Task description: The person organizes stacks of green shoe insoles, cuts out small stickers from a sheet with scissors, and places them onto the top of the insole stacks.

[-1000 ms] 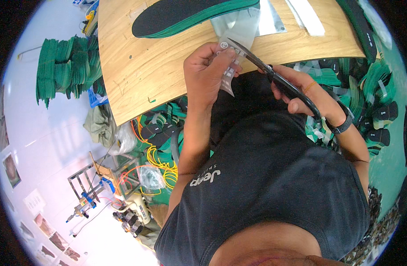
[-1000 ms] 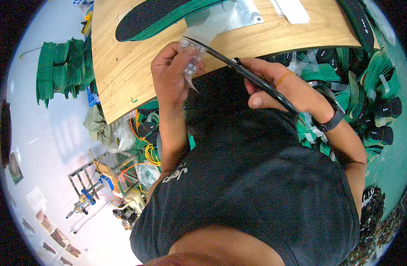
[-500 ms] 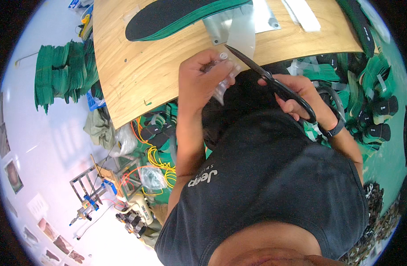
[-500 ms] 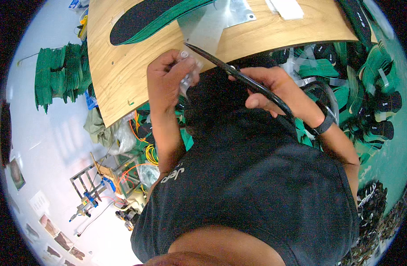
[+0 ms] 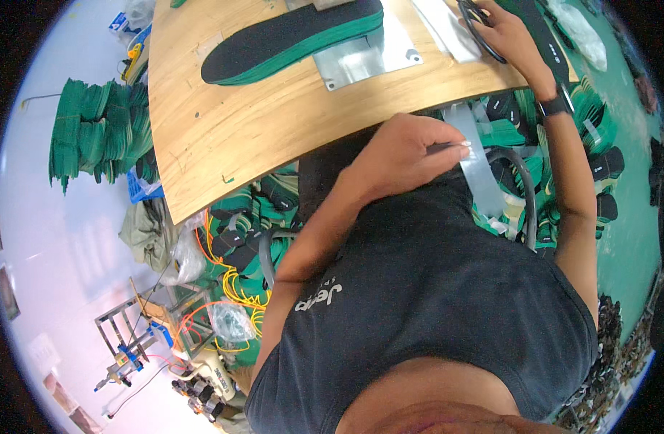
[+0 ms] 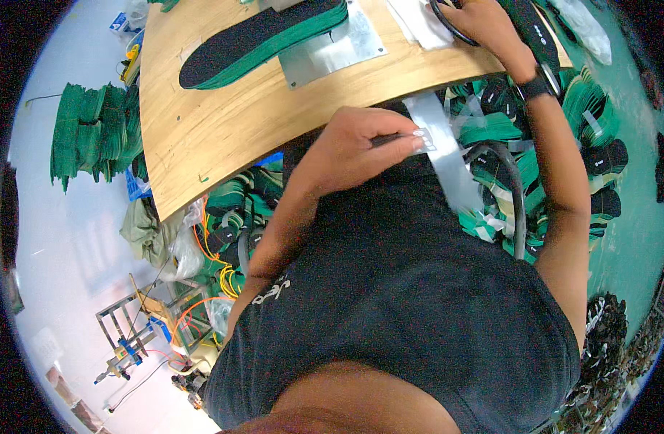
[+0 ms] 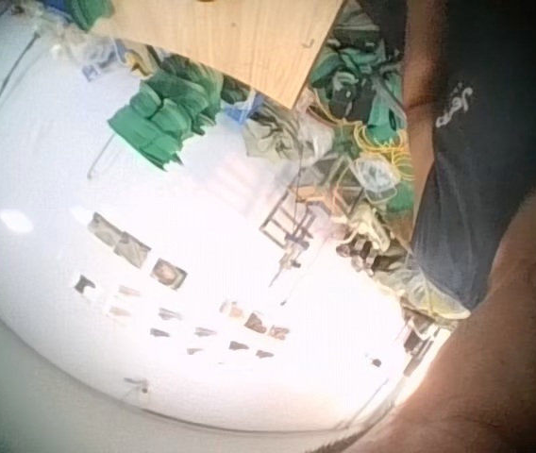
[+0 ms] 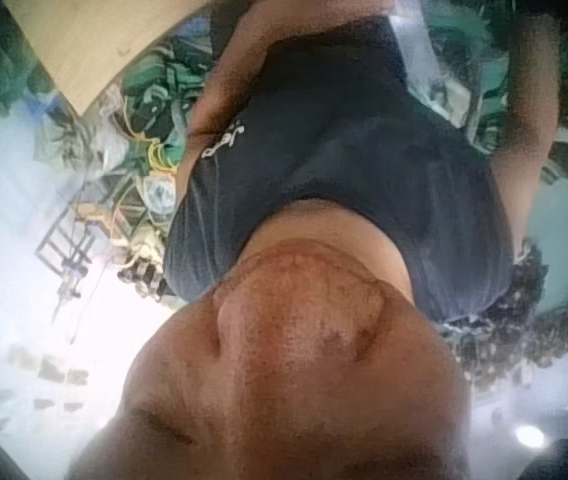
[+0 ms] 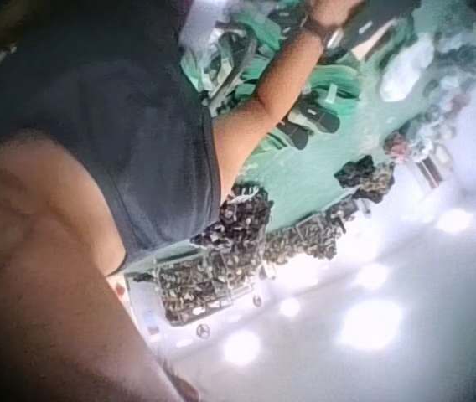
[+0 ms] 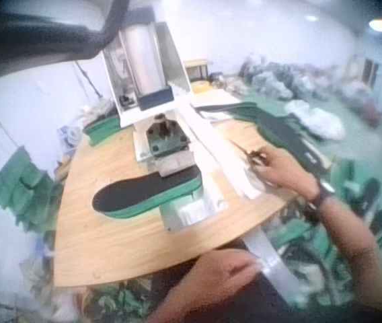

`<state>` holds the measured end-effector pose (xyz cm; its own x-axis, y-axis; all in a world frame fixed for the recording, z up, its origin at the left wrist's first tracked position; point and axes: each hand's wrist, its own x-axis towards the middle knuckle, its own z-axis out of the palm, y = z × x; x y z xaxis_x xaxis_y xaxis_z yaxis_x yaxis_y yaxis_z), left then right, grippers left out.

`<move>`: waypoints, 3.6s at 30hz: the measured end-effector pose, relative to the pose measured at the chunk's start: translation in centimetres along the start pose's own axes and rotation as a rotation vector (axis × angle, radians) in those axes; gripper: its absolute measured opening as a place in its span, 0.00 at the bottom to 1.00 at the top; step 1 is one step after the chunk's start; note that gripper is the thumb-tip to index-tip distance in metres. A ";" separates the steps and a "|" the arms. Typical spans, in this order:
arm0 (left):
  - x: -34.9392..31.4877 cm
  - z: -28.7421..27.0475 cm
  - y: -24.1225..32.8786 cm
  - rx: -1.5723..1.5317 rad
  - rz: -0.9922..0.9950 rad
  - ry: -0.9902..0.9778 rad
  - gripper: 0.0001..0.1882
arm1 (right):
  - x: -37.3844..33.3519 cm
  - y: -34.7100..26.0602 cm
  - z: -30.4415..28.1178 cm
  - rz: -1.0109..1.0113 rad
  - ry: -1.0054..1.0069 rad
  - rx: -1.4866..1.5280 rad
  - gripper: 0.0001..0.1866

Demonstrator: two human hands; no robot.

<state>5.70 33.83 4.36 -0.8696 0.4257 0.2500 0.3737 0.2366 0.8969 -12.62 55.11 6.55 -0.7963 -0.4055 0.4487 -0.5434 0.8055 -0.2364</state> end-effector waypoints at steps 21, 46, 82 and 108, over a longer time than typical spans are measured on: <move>-1.1 -2.6 -1.3 -0.339 -0.104 0.824 0.09 | -4.4 -14.9 2.2 -0.411 0.089 0.420 0.12; -2.2 -9.0 -1.4 -0.008 -0.260 0.701 0.08 | -5.4 -14.0 2.4 0.289 -0.387 1.352 0.12; 3.5 -19.0 -6.5 0.972 -0.134 0.154 0.35 | 1.6 -11.9 6.9 0.663 -0.481 1.601 0.11; 2.1 -19.1 -7.3 0.634 0.083 0.349 0.11 | -0.8 -13.7 5.7 0.416 -0.382 1.370 0.11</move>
<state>-5.03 16.36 5.28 -0.8431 0.1860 0.5045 0.4659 0.7211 0.5128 -6.08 41.98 4.53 -0.8560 -0.5146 -0.0505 0.0876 -0.0481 -0.9950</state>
